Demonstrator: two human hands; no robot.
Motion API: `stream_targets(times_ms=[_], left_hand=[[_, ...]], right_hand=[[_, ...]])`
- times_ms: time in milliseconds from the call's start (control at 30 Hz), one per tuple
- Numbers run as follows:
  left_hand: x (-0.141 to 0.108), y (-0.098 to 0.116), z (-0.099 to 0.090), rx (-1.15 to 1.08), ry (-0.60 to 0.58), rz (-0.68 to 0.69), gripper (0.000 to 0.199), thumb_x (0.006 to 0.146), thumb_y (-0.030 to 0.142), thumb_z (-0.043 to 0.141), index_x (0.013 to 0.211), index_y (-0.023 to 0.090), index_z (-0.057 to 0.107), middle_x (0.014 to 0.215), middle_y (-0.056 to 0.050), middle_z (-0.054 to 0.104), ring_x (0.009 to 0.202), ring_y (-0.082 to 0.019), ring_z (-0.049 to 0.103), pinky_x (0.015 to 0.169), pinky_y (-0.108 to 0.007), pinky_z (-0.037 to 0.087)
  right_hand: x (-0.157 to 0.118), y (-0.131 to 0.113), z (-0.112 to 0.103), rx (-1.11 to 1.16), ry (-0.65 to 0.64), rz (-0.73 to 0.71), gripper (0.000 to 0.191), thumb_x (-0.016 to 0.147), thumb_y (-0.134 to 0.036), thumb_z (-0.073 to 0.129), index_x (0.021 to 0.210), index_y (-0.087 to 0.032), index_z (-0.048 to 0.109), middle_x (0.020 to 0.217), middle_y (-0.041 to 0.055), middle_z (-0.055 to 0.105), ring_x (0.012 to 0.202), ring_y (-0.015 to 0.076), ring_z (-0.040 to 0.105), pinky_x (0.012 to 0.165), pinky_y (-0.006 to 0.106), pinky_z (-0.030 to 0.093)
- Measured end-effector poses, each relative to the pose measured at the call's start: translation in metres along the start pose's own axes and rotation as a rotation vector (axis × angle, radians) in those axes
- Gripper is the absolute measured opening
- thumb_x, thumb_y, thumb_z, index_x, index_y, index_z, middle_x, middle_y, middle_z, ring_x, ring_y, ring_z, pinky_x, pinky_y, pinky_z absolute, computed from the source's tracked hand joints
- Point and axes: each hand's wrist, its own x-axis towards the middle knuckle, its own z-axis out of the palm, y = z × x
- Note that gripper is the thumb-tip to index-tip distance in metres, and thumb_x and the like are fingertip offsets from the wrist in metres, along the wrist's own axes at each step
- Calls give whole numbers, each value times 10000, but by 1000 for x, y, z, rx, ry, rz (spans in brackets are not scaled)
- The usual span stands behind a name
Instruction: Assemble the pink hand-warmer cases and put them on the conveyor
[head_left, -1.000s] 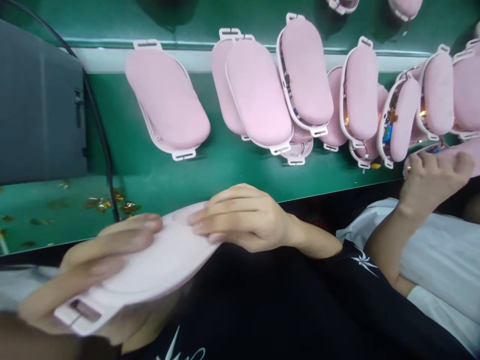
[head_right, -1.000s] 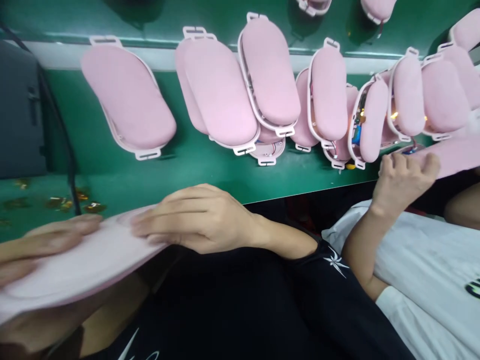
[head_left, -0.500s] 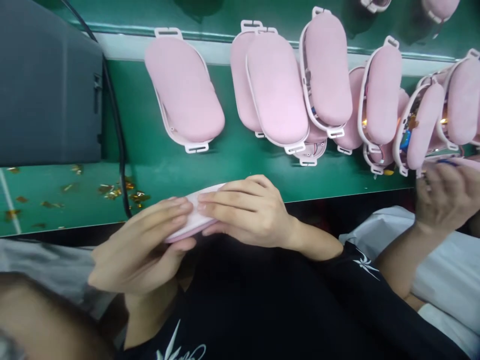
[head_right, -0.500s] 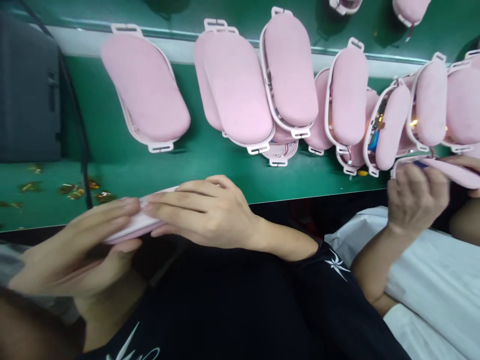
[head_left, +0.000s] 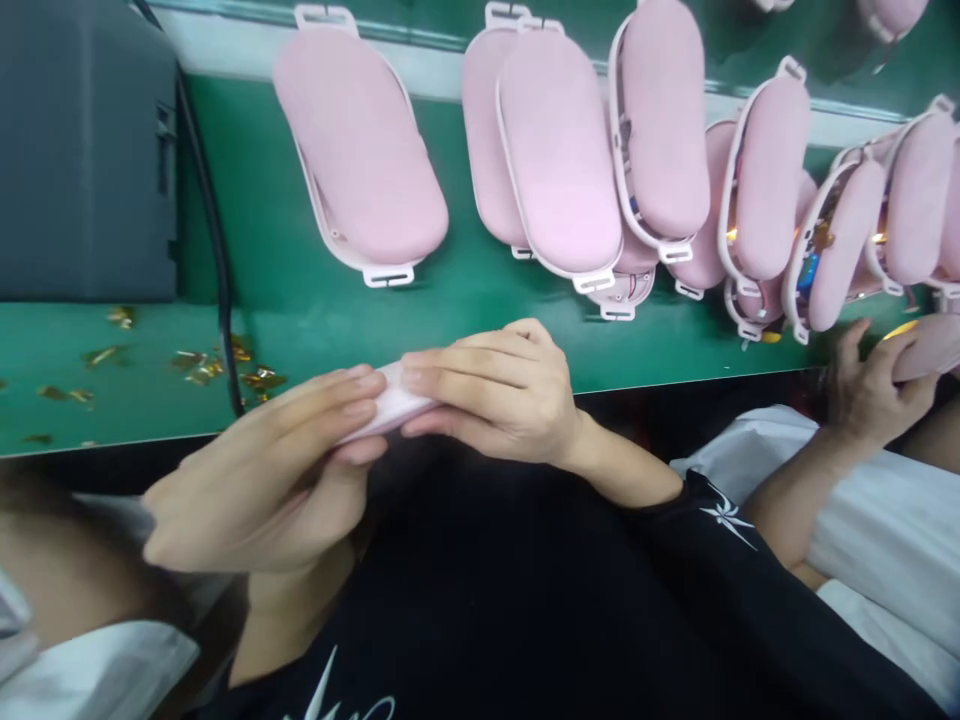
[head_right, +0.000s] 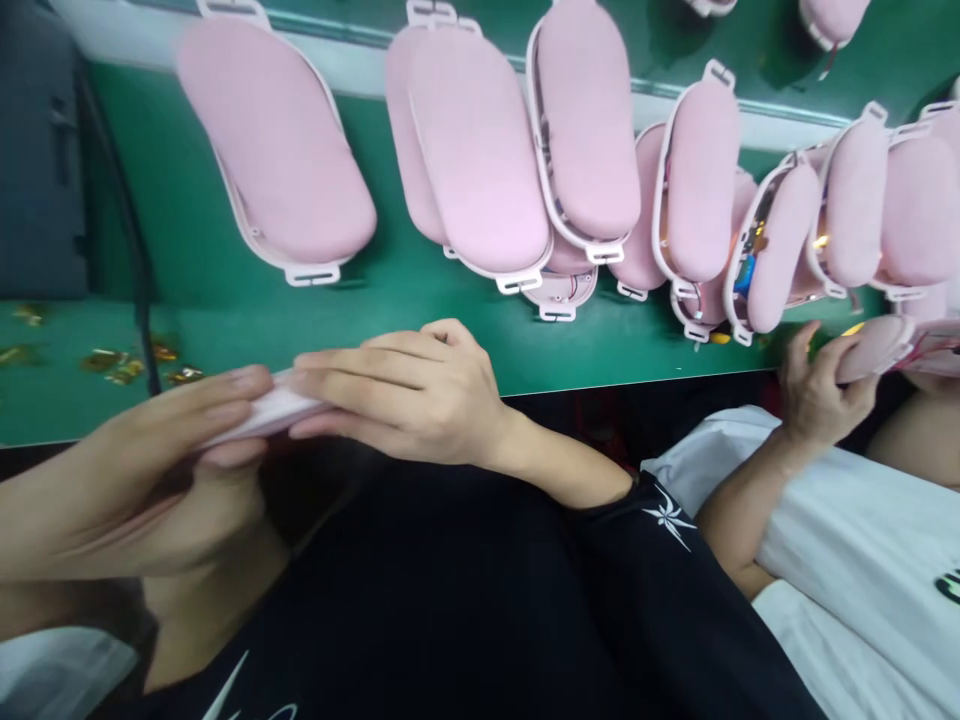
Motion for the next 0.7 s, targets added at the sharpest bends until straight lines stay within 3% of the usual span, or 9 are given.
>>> stream_targets(times_ms=[67,133,200,267,367,433,567,700], left_hand=[[7,0,2,1,42,67,328,939,467,850,1007,148,817,1044,-93,872,977,-282,846,914,-491,729],[11,2,3,-48,94,179,231,956,352,844,1034,135,829,1056,-84,880,931,-253,848,860,-431,723],[12,2,1,-65,124,279,152,944,229,850,1069,143,841,1057,-57,884,890,-219,845,842,-371,701],[12,1,-2,24,78,313,219,928,196,870,1143,165,842,1068,-31,884,882,-192,838,841,-316,677],[12,-5,-6,120,-119,383,299,934,228,881,1227,200,827,1136,-24,877,976,-210,839,923,-325,671],[13,-10,-4,77,-178,452,307,930,189,876,1231,218,825,1161,-28,871,1041,-238,839,977,-365,672],[14,-17,6,84,-116,528,377,900,96,874,1248,234,828,1142,-47,871,1022,-246,846,967,-350,673],[12,-11,9,92,-60,648,606,878,32,864,1416,289,757,1160,-26,868,1002,-234,842,985,-341,663]], right_hand=[[-1,10,-9,80,-68,-3,297,1101,-466,666,1248,-238,788,1289,22,850,1167,141,800,975,317,586],[-7,21,-15,147,-146,94,339,1093,-439,677,1325,-208,763,1345,74,824,1243,187,777,1079,358,601],[-15,29,-18,189,-202,184,371,1071,-420,710,1385,-222,739,1343,76,822,1247,212,775,1111,397,610],[-22,32,-17,225,-226,195,361,1066,-394,718,1396,-248,735,1344,61,823,1240,217,779,1130,425,615],[-26,32,-14,257,-173,120,289,1086,-324,680,1356,-248,749,1354,60,823,1244,206,784,1135,429,622],[-25,31,-12,266,-117,86,272,1083,-302,685,1333,-216,748,1330,81,831,1223,198,792,1113,408,633],[-23,35,-10,273,-121,90,351,1064,-423,718,1336,-202,737,1311,101,834,1206,207,793,1113,414,637],[-18,32,-13,175,-115,21,405,1070,-497,688,1342,-200,733,1264,105,847,1140,204,809,1075,393,663]])
